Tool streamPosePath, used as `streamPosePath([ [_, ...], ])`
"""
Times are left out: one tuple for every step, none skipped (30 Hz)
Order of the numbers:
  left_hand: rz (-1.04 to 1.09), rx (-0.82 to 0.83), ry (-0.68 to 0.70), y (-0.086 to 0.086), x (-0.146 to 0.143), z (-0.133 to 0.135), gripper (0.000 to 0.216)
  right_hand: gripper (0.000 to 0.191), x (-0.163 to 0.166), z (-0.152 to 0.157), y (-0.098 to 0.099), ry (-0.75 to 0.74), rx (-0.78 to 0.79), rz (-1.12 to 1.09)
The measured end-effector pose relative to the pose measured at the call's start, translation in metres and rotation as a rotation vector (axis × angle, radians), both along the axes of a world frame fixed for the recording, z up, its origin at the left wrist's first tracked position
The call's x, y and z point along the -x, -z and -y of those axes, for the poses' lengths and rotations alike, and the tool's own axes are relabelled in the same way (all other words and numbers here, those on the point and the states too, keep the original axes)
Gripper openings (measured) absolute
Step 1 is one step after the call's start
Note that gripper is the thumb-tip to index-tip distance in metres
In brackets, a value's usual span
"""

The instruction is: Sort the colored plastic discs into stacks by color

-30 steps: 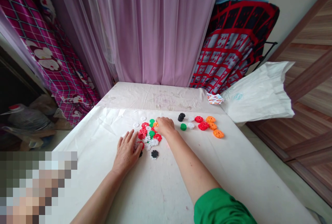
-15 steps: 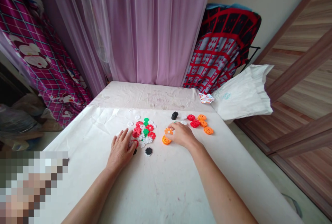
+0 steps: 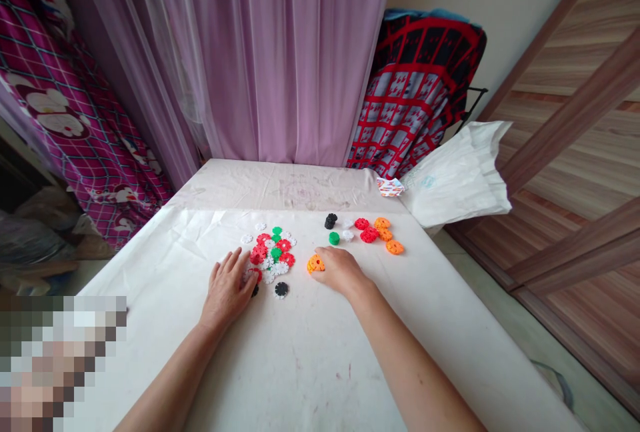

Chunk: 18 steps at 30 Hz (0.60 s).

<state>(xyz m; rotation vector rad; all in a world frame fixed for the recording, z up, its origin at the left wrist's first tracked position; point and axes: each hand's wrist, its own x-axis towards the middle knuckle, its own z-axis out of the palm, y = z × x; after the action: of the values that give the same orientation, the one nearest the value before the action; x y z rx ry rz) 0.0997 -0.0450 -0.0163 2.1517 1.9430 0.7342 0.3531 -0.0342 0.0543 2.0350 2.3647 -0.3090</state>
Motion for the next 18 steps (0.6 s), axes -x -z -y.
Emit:
streamPosePath([
  [0.0,-0.001,-0.001,0.0,0.0,0.0,0.051,0.029,0.003,0.001,-0.001,-0.007,0.004,0.038],
  [0.001,-0.001,0.0,0.0,0.0,0.0,0.051,0.025,0.005,0.002,-0.001,-0.011,0.008,0.066],
  [0.001,0.0,0.002,0.0,0.0,0.0,0.051,0.024,0.008,0.002,-0.002,-0.013,0.012,0.081],
  [0.001,0.0,0.004,0.0,0.0,0.0,0.051,0.025,0.009,0.002,-0.002,-0.013,0.015,0.087],
  [0.0,0.0,0.005,0.0,0.0,0.0,0.051,0.028,0.011,0.003,-0.002,-0.013,0.018,0.087],
  [-0.002,0.0,0.004,0.0,0.0,0.0,0.051,0.031,0.012,0.003,-0.002,-0.014,0.021,0.082],
  [-0.005,0.001,0.002,0.0,0.0,0.0,0.051,0.035,0.012,0.002,-0.001,-0.013,0.023,0.076],
  [-0.008,0.004,0.001,0.0,0.0,0.0,0.051,0.037,0.013,0.001,-0.001,-0.012,0.026,0.074],
  [-0.011,0.008,0.001,0.0,0.0,0.0,0.051,0.04,0.014,0.0,0.0,-0.012,0.03,0.077],
  [-0.014,0.012,0.0,0.0,0.001,0.0,0.051,0.041,0.015,-0.001,0.001,-0.015,0.036,0.083],
  [-0.018,0.017,0.001,0.0,0.001,0.0,0.052,0.041,0.016,-0.003,0.002,-0.021,0.043,0.091],
  [-0.022,0.021,0.003,-0.001,0.001,0.0,0.052,0.04,0.016,-0.006,0.003,-0.028,0.051,0.096],
  [-0.025,0.022,0.004,-0.001,0.001,0.0,0.052,0.038,0.017,-0.008,0.004,-0.036,0.061,0.099],
  [-0.027,0.021,0.005,-0.002,0.001,0.0,0.052,0.036,0.016,-0.011,0.004,-0.042,0.068,0.097],
  [-0.029,0.018,0.007,-0.002,0.001,0.001,0.052,0.035,0.015,-0.013,0.005,-0.044,0.078,0.092],
  [-0.03,0.015,0.007,-0.002,0.001,0.001,0.052,0.035,0.012,-0.014,0.005,-0.039,0.089,0.089],
  [-0.031,0.013,0.007,-0.003,0.001,0.001,0.051,0.034,0.008,-0.014,0.006,-0.031,0.099,0.085],
  [-0.032,0.012,0.008,-0.003,0.001,0.001,0.051,0.034,0.003,-0.014,0.006,-0.017,0.105,0.081],
])
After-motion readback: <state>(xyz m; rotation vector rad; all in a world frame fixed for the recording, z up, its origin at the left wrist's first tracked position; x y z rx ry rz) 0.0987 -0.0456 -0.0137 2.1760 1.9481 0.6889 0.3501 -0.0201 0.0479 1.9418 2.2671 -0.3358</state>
